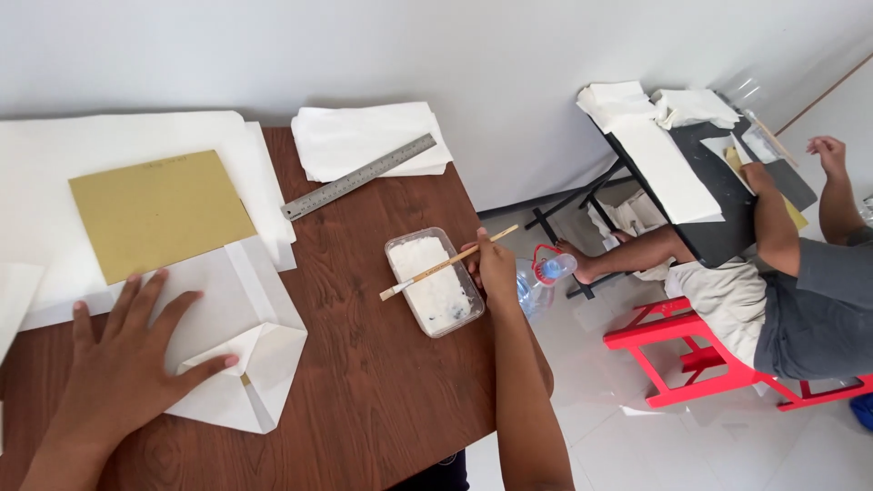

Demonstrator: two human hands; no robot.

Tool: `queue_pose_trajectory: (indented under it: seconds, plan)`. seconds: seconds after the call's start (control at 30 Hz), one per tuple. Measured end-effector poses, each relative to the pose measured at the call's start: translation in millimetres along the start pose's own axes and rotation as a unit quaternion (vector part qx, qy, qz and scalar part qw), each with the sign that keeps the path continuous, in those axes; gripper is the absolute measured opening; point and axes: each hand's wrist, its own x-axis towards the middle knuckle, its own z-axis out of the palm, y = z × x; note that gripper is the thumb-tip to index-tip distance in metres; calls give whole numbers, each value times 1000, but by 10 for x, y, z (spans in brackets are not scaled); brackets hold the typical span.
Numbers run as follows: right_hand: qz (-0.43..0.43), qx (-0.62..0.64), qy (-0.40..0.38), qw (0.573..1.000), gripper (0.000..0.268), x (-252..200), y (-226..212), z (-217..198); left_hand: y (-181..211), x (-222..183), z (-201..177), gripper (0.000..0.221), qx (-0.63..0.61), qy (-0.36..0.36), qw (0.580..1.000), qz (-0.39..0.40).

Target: Folding and gluing the bottom of paper bags on a wooden table.

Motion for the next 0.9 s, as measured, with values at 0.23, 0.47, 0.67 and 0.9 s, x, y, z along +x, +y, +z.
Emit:
queue_pose_trajectory:
  seconds: [0.23, 0.47, 0.67, 0.9]
  plan:
    - [-39, -258, 45, 964, 68, 29, 70, -35, 42, 18, -132, 112, 9, -64, 998, -22]
    - [-14, -420, 106, 901, 94, -280, -131, -191, 121, -12, -232, 112, -14, -120, 992, -24]
    - [-520, -251, 194, 793, 12, -982, 301, -105, 12, -12, -3, 91, 48, -49, 998, -5]
    - [-699, -291, -190, 625, 13, -2059, 270, 464, 44, -70, -231, 85, -76, -52, 996, 5]
